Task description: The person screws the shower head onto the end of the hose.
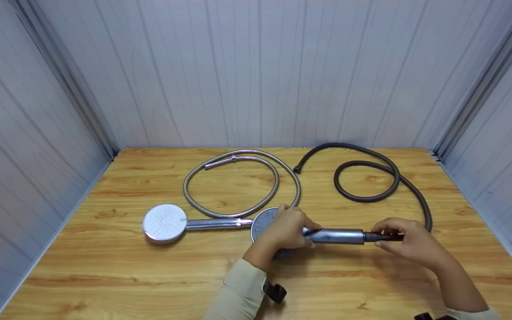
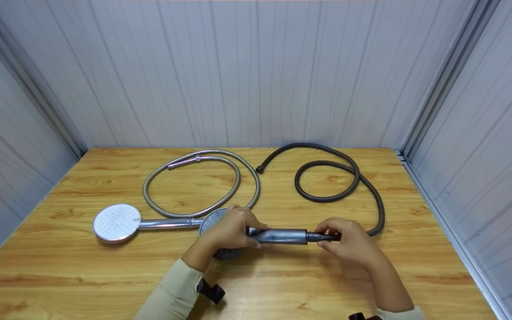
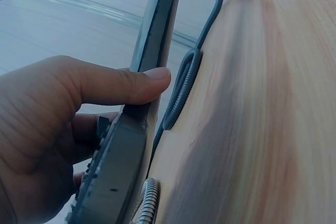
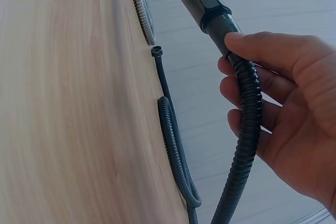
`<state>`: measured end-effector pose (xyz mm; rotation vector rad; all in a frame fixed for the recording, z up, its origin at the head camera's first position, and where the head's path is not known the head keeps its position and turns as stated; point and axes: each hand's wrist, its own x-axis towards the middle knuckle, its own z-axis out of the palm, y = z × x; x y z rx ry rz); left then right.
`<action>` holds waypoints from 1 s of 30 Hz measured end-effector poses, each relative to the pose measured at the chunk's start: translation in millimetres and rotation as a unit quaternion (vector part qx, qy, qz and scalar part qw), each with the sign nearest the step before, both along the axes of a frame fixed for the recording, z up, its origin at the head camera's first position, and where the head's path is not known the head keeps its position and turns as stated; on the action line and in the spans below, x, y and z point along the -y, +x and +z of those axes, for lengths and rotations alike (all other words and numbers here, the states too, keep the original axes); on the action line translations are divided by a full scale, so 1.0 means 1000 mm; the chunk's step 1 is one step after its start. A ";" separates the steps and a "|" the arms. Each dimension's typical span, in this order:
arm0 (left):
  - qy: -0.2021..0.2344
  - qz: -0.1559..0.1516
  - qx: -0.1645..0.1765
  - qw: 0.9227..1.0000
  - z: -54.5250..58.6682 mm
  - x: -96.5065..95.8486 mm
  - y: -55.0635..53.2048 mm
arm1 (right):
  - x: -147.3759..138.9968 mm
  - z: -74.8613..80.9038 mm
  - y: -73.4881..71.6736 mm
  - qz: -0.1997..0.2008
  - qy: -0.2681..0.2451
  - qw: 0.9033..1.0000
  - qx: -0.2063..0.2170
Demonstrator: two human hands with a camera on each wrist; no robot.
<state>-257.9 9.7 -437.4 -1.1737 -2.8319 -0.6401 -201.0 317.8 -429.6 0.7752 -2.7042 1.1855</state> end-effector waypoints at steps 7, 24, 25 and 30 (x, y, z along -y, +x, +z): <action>-0.003 0.004 -0.016 1.000 -0.001 0.000 0.001 | -0.001 0.001 0.002 -0.006 -0.021 0.999 0.037; 0.009 0.004 0.003 1.000 0.001 0.000 0.001 | -0.002 0.002 0.001 -0.003 -0.017 0.998 0.063; 0.009 0.004 0.004 1.000 0.001 0.000 0.001 | -0.002 0.002 0.001 -0.002 -0.016 0.998 0.061; 0.011 0.004 0.003 1.000 0.001 0.000 0.001 | -0.002 0.003 0.001 0.003 -0.012 0.998 0.055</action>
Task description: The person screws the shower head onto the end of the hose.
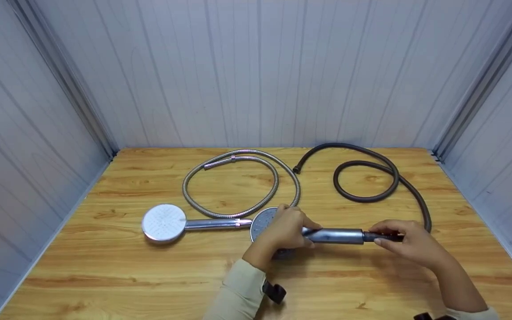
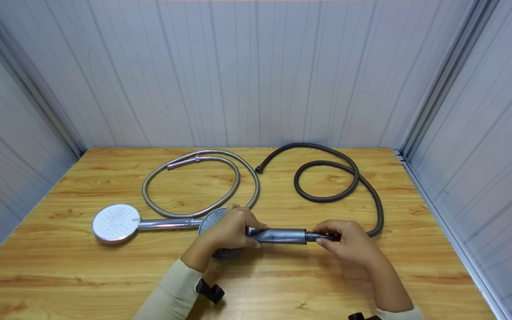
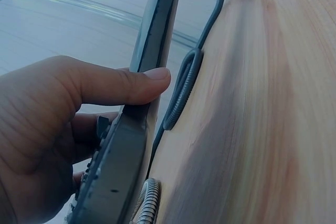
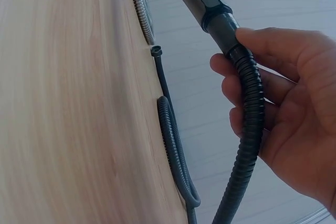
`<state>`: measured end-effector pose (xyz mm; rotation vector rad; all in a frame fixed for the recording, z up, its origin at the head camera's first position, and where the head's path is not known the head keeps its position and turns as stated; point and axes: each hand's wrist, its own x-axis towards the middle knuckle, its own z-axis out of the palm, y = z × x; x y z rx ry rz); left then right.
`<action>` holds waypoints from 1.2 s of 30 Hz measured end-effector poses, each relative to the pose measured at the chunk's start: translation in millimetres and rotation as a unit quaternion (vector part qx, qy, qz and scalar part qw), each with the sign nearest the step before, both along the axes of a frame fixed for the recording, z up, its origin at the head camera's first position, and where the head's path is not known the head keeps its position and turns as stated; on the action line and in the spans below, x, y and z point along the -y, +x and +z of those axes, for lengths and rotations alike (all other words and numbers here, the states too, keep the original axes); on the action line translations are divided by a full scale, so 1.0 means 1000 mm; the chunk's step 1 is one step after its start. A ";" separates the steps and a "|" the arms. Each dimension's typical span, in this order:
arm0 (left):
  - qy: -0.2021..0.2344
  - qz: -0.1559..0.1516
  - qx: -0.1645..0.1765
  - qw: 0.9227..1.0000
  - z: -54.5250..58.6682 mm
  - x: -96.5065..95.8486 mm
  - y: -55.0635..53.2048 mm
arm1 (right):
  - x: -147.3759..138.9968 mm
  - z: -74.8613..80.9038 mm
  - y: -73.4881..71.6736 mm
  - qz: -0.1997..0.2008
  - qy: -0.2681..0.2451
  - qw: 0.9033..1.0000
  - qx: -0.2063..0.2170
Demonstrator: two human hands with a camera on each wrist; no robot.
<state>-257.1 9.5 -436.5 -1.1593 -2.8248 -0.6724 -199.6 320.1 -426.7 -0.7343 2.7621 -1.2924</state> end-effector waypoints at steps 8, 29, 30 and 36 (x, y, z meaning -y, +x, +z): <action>-0.007 -0.003 -0.017 1.000 0.000 0.001 0.001 | 0.000 0.003 0.001 0.004 0.009 1.000 0.015; -0.007 -0.003 -0.007 1.000 -0.001 0.001 0.000 | 0.000 -0.004 -0.002 0.007 0.014 0.997 -0.078; -0.008 -0.002 -0.007 1.000 0.000 0.001 0.000 | 0.000 -0.004 -0.002 0.009 0.014 0.996 -0.082; -0.005 -0.002 -0.012 1.000 0.000 0.000 0.000 | 0.000 -0.005 -0.003 0.018 0.007 0.995 -0.096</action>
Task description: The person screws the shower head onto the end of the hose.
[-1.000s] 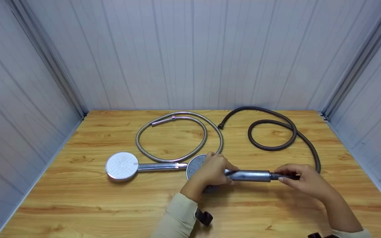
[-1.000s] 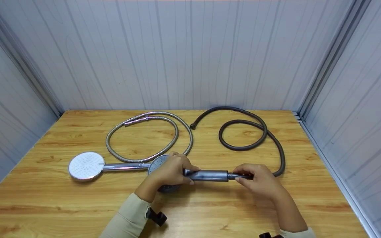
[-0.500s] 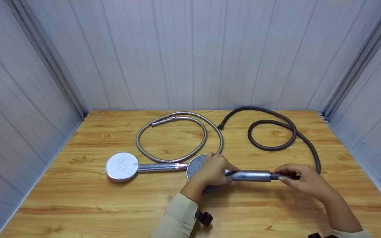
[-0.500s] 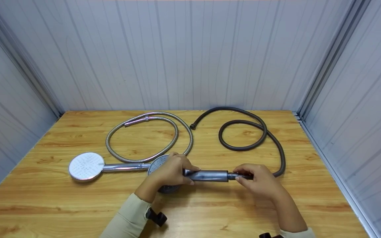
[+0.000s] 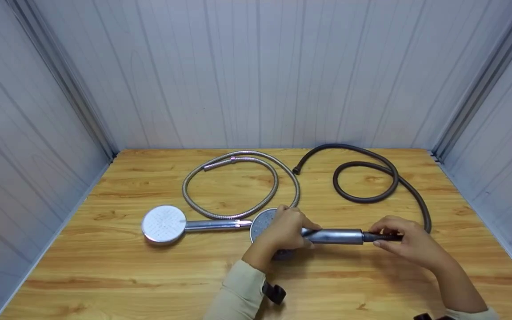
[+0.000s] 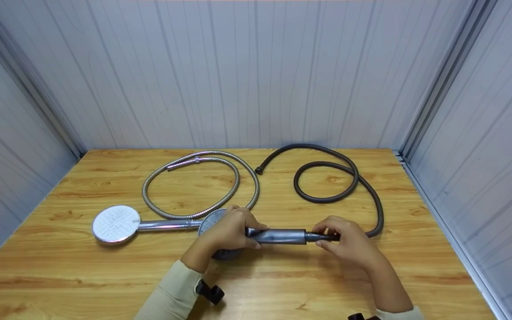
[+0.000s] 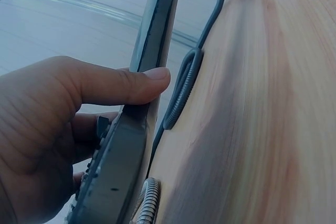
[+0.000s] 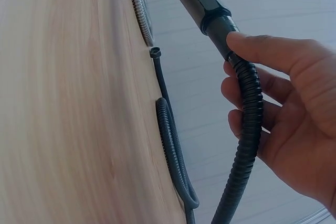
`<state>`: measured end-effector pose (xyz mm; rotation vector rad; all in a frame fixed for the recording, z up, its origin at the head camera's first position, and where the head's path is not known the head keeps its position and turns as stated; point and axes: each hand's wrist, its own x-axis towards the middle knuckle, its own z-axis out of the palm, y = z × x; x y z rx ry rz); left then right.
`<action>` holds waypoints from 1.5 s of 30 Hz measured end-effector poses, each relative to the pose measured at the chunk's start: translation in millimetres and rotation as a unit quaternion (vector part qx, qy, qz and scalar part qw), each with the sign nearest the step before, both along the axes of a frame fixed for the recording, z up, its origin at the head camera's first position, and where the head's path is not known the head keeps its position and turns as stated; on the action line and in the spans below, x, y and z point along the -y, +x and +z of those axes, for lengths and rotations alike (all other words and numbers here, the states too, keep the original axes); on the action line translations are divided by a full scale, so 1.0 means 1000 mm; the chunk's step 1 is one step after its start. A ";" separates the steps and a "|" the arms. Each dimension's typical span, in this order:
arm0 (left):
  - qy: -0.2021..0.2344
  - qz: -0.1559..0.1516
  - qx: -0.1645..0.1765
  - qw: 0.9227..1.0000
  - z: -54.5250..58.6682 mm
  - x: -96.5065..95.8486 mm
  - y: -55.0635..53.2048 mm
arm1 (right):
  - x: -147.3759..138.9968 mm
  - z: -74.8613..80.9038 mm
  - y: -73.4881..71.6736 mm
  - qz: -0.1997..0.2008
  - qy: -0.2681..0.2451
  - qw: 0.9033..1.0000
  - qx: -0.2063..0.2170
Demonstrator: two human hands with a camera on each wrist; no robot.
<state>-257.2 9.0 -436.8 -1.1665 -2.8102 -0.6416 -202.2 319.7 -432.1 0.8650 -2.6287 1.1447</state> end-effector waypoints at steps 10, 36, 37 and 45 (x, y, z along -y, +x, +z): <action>0.002 0.000 0.001 1.000 0.000 0.000 0.000 | 0.000 0.001 0.001 -0.005 -0.011 0.999 0.034; -0.009 -0.002 -0.001 1.000 0.000 0.000 0.000 | 0.000 0.005 0.002 -0.003 -0.014 0.995 0.103; -0.008 -0.002 0.000 1.000 0.000 0.000 0.000 | 0.000 0.005 0.002 -0.003 -0.013 0.995 0.103; -0.003 -0.004 0.003 1.000 -0.001 0.000 -0.001 | 0.001 0.006 0.002 -0.001 -0.014 0.994 0.105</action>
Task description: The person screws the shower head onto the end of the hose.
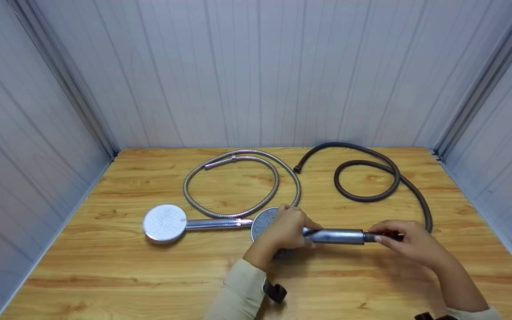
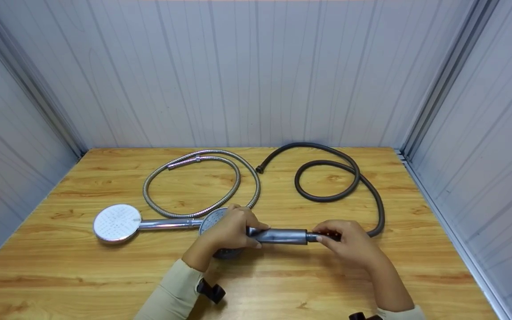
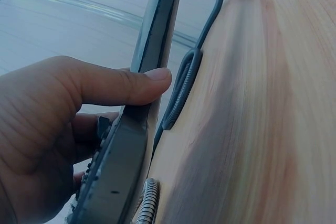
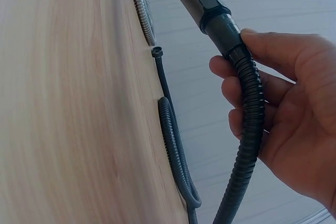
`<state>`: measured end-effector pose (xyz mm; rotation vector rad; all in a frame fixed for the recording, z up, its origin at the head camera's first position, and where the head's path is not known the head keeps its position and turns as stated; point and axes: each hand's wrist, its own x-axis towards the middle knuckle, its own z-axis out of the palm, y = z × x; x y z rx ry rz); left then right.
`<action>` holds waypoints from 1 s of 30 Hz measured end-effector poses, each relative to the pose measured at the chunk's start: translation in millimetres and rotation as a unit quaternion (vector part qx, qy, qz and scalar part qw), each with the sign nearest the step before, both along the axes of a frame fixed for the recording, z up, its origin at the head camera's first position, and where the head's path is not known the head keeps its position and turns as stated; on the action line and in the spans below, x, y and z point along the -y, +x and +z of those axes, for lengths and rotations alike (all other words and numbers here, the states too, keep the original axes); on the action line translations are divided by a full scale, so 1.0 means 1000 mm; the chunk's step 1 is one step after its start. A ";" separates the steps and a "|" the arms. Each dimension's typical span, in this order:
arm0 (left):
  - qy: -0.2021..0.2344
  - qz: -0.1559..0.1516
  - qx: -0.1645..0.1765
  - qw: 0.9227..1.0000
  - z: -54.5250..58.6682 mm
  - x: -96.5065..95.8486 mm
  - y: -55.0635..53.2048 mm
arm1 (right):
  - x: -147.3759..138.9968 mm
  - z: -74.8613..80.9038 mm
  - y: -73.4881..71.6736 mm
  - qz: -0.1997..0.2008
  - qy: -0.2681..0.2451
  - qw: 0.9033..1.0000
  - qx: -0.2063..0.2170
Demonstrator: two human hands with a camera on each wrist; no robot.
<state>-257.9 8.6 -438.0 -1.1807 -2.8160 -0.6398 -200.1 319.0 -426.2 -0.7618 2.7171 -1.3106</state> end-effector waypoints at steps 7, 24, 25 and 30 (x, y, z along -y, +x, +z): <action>0.000 -0.001 0.000 1.000 0.000 0.000 -0.001 | 0.000 0.001 0.000 -0.003 0.004 1.000 0.001; 0.003 0.002 -0.005 1.000 0.000 0.001 0.000 | 0.002 -0.004 -0.001 -0.018 0.011 0.998 -0.059; 0.002 0.002 -0.005 1.000 0.000 0.001 0.000 | 0.002 -0.004 -0.001 -0.019 0.010 0.998 -0.060; -0.001 0.003 -0.006 1.000 0.000 0.000 0.000 | 0.002 -0.003 -0.001 -0.023 0.010 0.998 -0.053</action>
